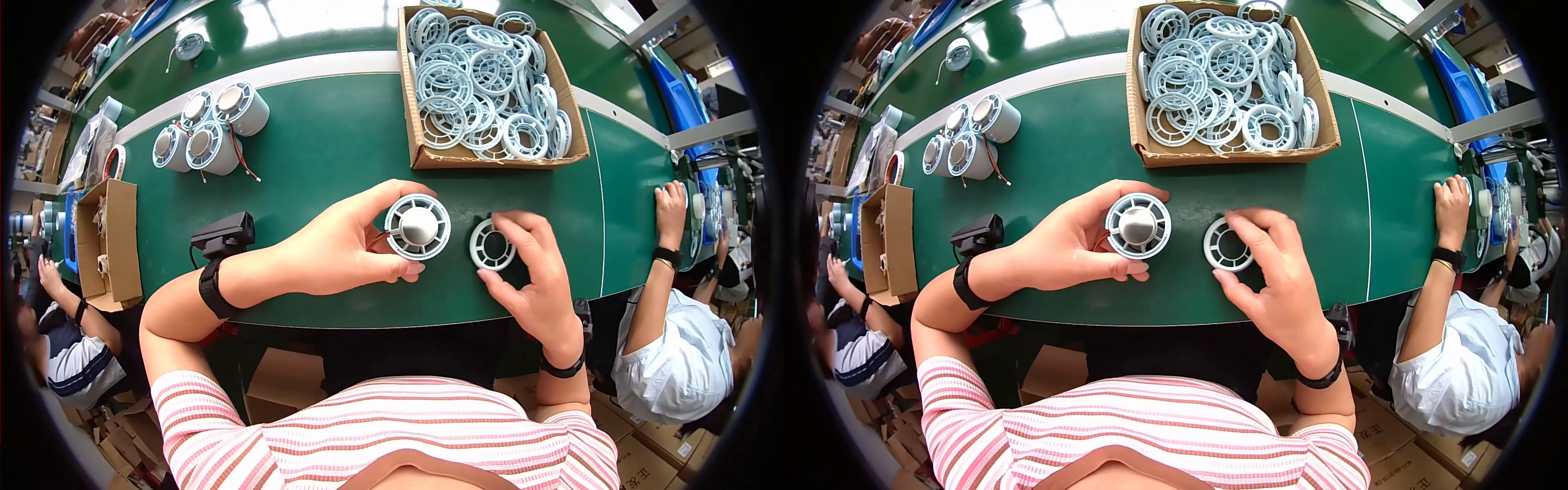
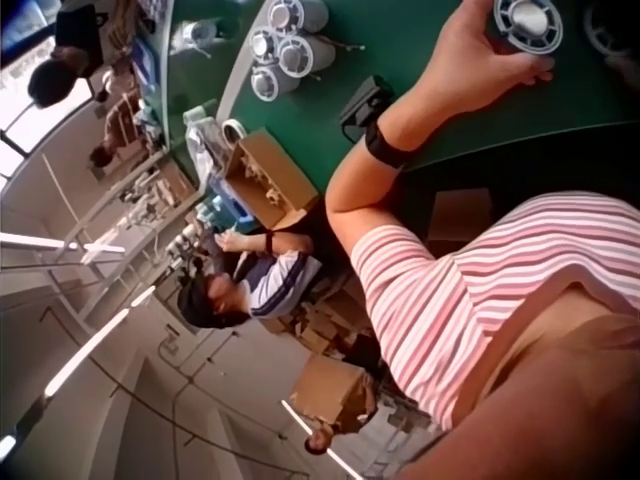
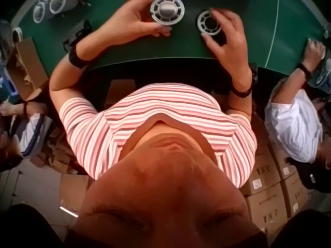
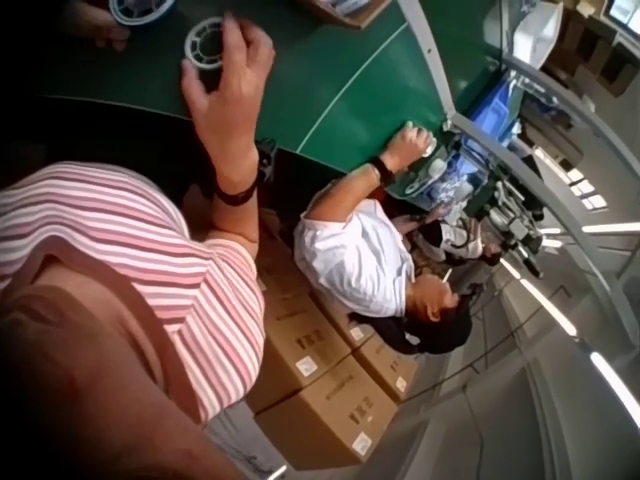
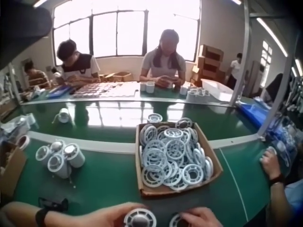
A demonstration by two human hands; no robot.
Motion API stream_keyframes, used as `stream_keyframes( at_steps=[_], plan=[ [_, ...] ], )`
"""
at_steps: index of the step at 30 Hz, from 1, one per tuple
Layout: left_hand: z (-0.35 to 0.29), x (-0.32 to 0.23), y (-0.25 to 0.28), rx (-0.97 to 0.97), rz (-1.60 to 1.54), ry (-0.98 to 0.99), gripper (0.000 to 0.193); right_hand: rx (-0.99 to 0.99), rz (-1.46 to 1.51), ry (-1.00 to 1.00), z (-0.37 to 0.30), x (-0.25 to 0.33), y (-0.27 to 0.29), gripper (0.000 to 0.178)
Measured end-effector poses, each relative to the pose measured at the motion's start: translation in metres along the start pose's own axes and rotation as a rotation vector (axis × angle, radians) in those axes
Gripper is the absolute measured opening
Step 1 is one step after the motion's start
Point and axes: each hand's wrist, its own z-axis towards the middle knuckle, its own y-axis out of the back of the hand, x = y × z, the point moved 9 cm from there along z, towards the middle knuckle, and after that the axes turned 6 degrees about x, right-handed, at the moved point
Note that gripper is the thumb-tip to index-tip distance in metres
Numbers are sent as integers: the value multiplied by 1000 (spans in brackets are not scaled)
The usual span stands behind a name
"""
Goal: The person assembles fan units by hand, picking up a motor and a plastic ring, fitting the ring onto the motor, and pressing them together. The person then sets the assembled unit on the table and reaches into a box to retrieve another ring.
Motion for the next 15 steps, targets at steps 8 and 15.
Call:
stream_keyframes(
  at_steps=[8,15],
  plan=[
    [7,14,-17,36,-98,-120,71,-137,160,157,25,57,-7,73],
    [6,17,-11,-5,-67,-183,68,-94,151,166,32,60,-13,79]
  ],
)
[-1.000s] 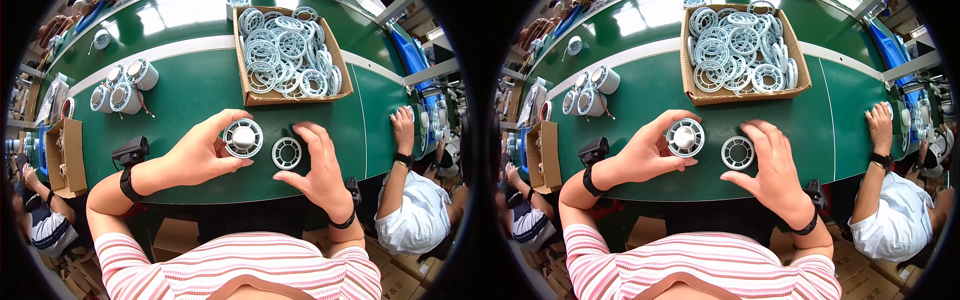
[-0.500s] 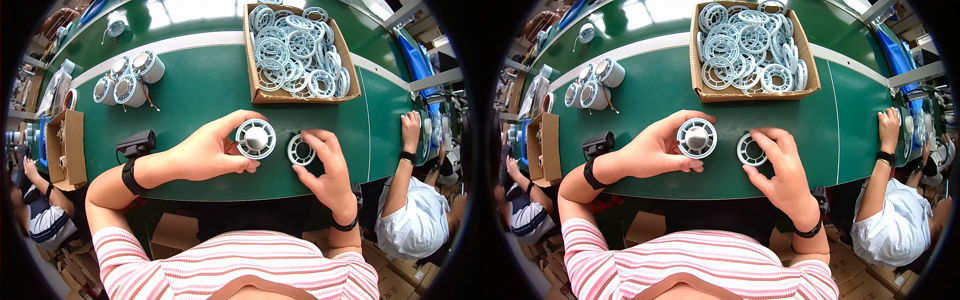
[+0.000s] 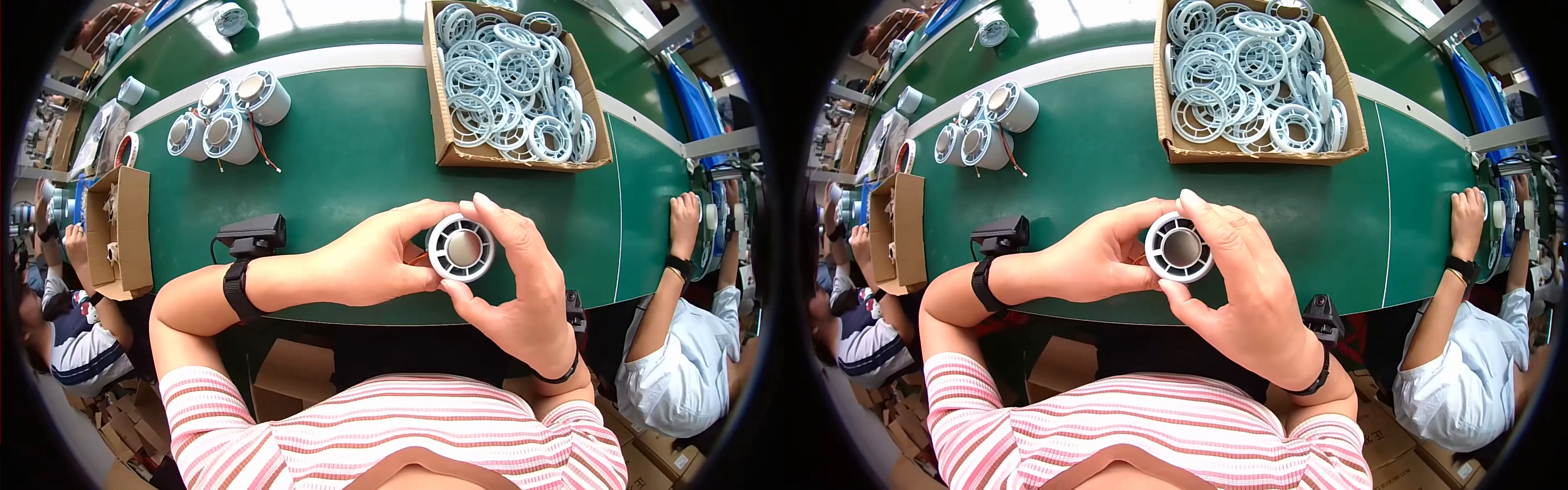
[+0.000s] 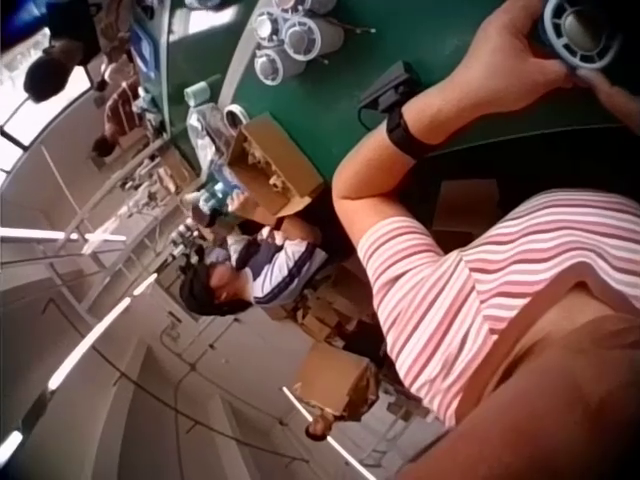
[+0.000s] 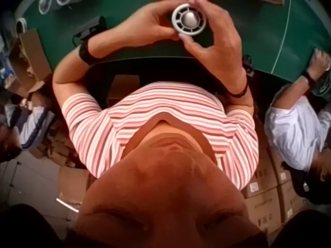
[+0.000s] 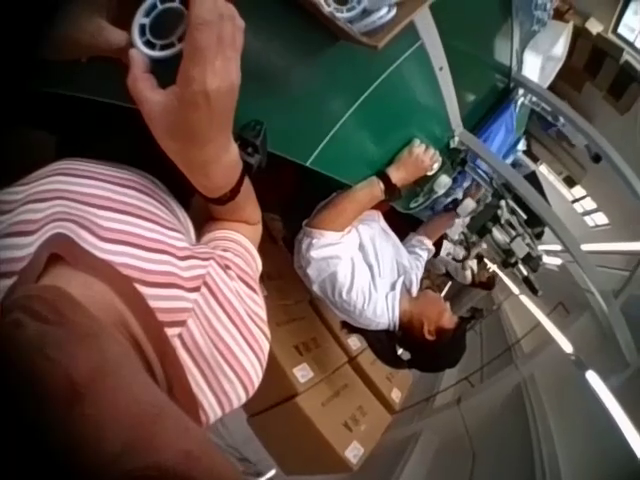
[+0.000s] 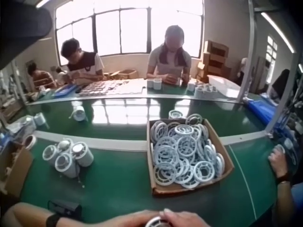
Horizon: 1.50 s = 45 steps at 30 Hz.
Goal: The person assembles fan units by hand, picking up a motor and a plastic ring, fitting the ring onto the motor, and pressing them together. The person then sets the assembled unit on the table and reaches into a box to retrieve another ring.
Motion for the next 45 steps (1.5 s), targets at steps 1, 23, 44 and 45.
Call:
stream_keyframes(
  at_steps=[1,23,44,45],
  plan=[
    [0,-1,-1,10,31,-12,67,8,1,-6,0,0,0,78],
    [3,-4,-3,109,-333,191,60,30,-56,19,1,-4,-3,72],
    [-33,-115,55,-511,1763,-241,57,17,-475,62,101,-56,81,13],
    [-28,-110,35,-419,1681,-333,58,86,-462,19,110,-63,68,13]
  ],
)
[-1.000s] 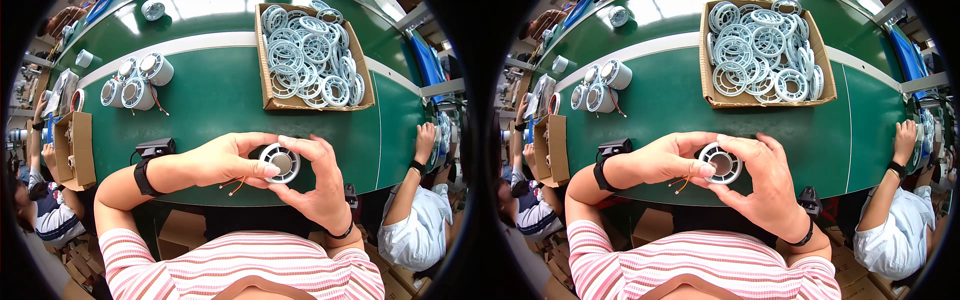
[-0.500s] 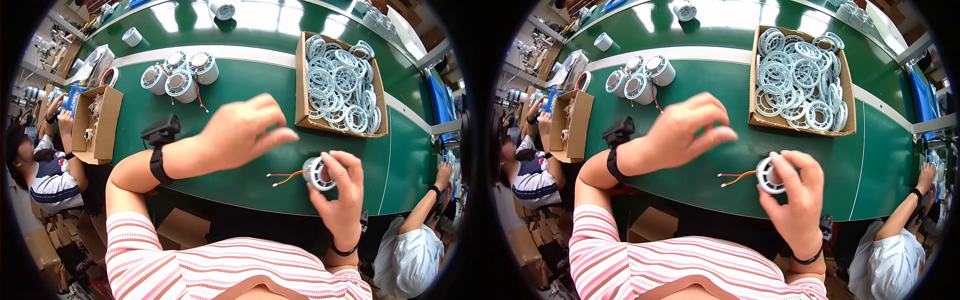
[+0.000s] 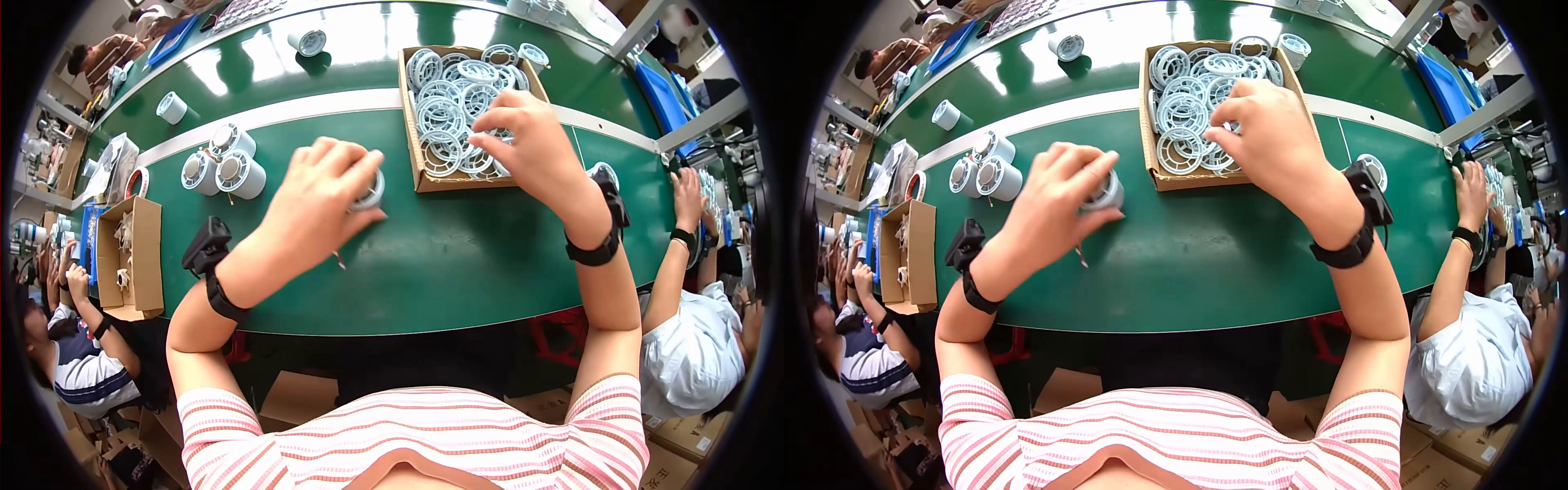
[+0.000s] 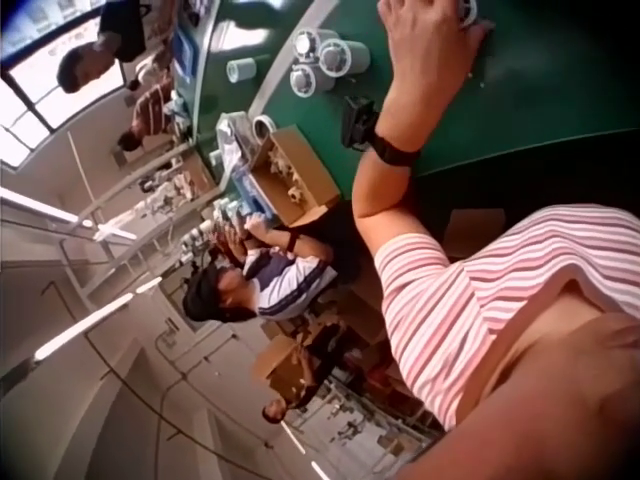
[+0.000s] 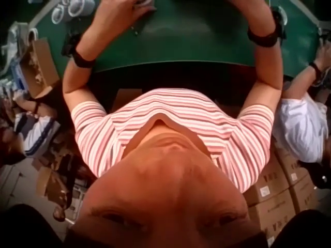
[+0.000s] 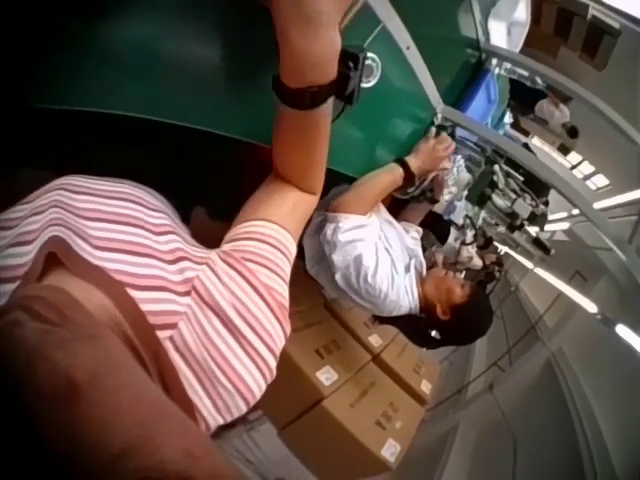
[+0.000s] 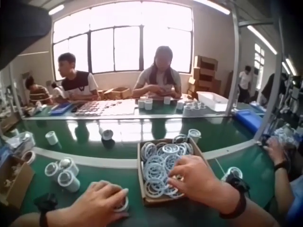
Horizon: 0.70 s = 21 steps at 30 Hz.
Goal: The person assembles fan units by hand, picking up a motor and a plastic ring, fitting the ring onto the motor, and pressing them together. The person then sets the assembled unit on the table and reaches into a box to retrieve another ring.
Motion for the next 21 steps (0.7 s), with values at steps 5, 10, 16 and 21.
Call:
stream_keyframes(
  at_steps=[5,10,16,21],
  plan=[
    [-6,-56,-19,-50,-260,-280,63,16,-162,25,10,11,-23,12],
    [-12,-46,-26,-97,-359,-187,67,-161,172,-27,-21,37,14,12],
    [-9,-40,-29,-76,-415,-138,75,-43,215,153,-93,46,4,26],
    [-6,-43,-27,-40,-348,-111,70,-68,306,-84,-125,15,-13,32]
  ],
)
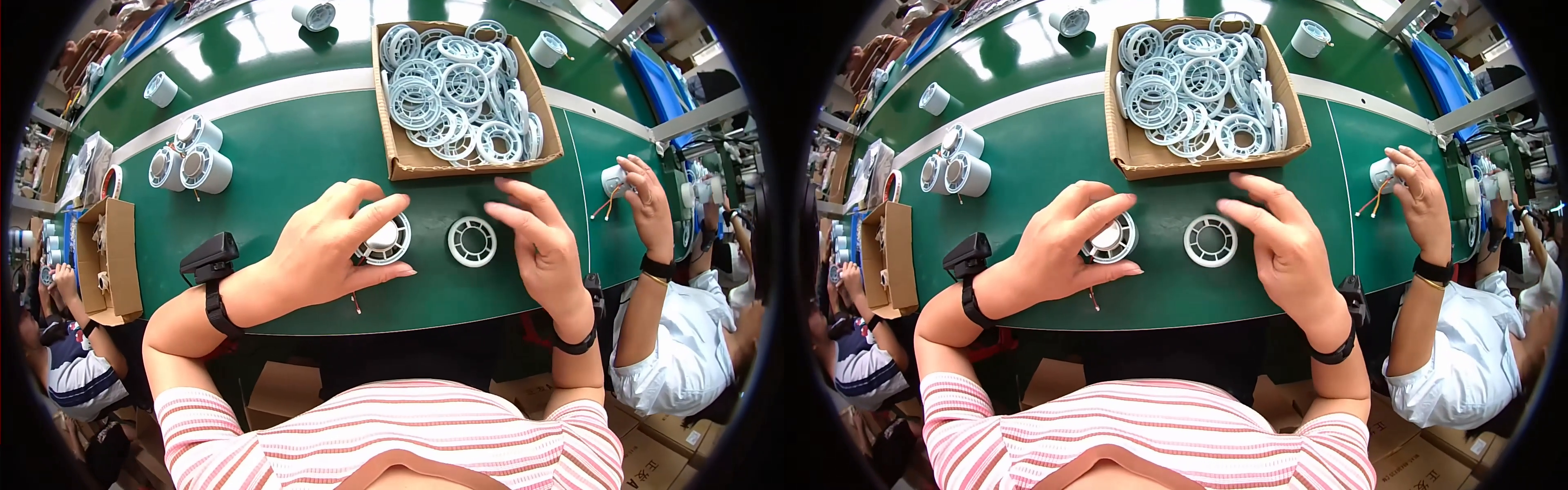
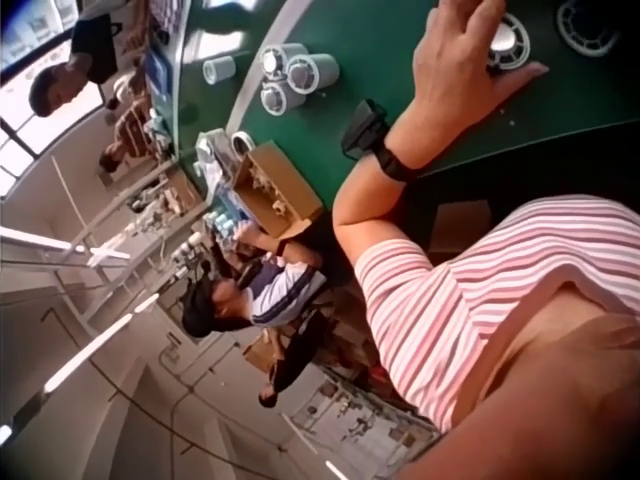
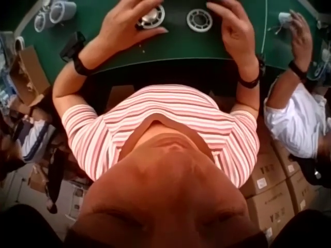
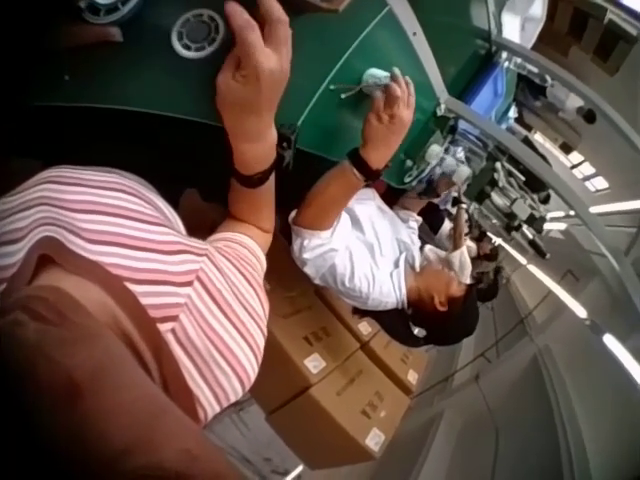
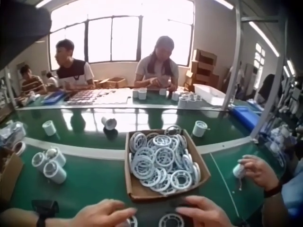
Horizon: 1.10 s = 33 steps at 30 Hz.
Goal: The person assembles fan units by hand, picking up a motor and a plastic ring, fitting the ring onto the motor, and pressing them together. The person then sets the assembled unit on the table and reaches into a box to retrieve another ring.
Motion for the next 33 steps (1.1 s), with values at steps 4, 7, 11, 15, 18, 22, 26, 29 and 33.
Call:
stream_keyframes(
  at_steps=[4,7,11,15,18,22,26,29,33],
  plan=[
    [-4,5,-10,70,-142,108,75,-82,-96,-191,-17,3,-12,42],
    [-7,10,-16,95,-280,196,82,-63,-195,-195,-19,5,-25,51],
    [-7,-1,-18,154,-319,147,79,-11,-202,-107,-15,9,-36,63],
    [-11,-3,-26,169,-639,241,72,-52,89,-87,-12,18,-37,73],
    [-23,3,-61,332,-1340,593,72,-95,309,-4,-7,43,-34,80],
    [-21,-1,-66,373,-1394,508,66,38,244,108,3,68,-47,87],
    [-22,0,-66,492,-1352,508,69,106,239,115,10,70,-54,88],
    [-21,1,-70,485,-1377,456,67,180,250,122,9,70,-54,87],
    [-19,1,-70,515,-1362,402,66,208,311,135,11,67,-54,82]
  ],
)
